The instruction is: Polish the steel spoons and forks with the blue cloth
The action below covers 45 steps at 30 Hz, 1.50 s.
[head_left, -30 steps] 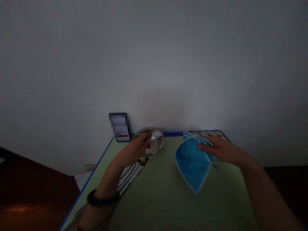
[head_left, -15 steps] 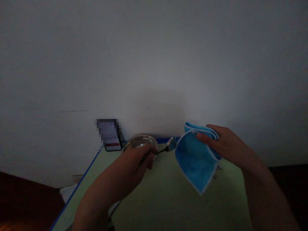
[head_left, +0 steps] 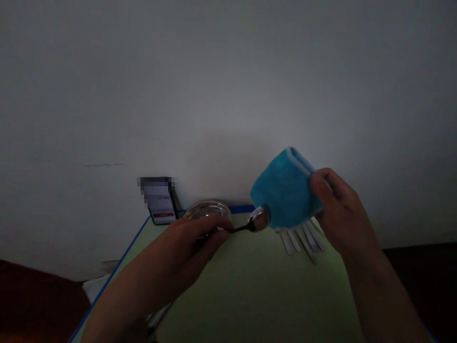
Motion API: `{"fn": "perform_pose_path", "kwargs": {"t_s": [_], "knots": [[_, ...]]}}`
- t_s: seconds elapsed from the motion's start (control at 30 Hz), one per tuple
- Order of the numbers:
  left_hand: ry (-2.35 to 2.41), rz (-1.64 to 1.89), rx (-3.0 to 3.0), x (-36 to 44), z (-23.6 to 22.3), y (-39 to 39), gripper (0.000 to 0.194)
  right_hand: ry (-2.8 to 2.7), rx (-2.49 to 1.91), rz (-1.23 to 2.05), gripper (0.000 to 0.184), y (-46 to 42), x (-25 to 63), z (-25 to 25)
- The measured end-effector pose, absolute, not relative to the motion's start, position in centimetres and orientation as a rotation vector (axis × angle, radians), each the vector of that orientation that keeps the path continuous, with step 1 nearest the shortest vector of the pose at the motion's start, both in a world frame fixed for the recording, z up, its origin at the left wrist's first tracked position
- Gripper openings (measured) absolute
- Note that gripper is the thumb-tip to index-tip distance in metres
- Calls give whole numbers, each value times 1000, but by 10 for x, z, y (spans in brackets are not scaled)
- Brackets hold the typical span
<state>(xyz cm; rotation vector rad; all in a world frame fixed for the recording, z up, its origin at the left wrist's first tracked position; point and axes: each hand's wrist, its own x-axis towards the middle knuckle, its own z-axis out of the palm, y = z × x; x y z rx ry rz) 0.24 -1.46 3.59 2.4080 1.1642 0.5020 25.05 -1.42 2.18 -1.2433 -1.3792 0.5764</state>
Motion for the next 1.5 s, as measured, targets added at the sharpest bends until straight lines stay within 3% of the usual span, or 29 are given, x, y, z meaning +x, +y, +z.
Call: {"fn": "perform_pose_path", "kwargs": {"t_s": [0.07, 0.2, 0.33, 0.5, 0.63, 0.8, 1.03, 1.17, 1.3, 1.5], "knots": [[1190, 522, 2431, 6, 36, -14, 23, -1657, -1181, 765, 29, -22, 242, 25], [1192, 517, 2457, 12, 34, -9, 23, -1827, -1122, 894, 50, -27, 236, 27], [1117, 490, 2453, 16, 32, -4, 24, -1843, -1246, 849, 25, -18, 240, 21], [1172, 493, 2501, 16, 29, -7, 18, -1995, -1323, 913, 34, -15, 238, 17], [1127, 566, 2483, 14, 31, -10, 16, -2199, -1225, 877, 20, -19, 235, 23], [1165, 601, 2526, 16, 32, -10, 23, -1986, -1175, 883, 34, -22, 226, 25], [1224, 681, 2503, 13, 31, -6, 30, -1501, -1170, 1232, 43, -16, 211, 5], [1207, 681, 2440, 12, 32, -3, 30, -1352, -1098, 1321, 40, -13, 218, 3], [1289, 641, 2492, 15, 34, -3, 34, -1528, -981, 1368, 26, -11, 226, 6], [1322, 593, 2591, 18, 33, -5, 36, -1592, -1111, 1206, 29, -10, 221, 8]]}}
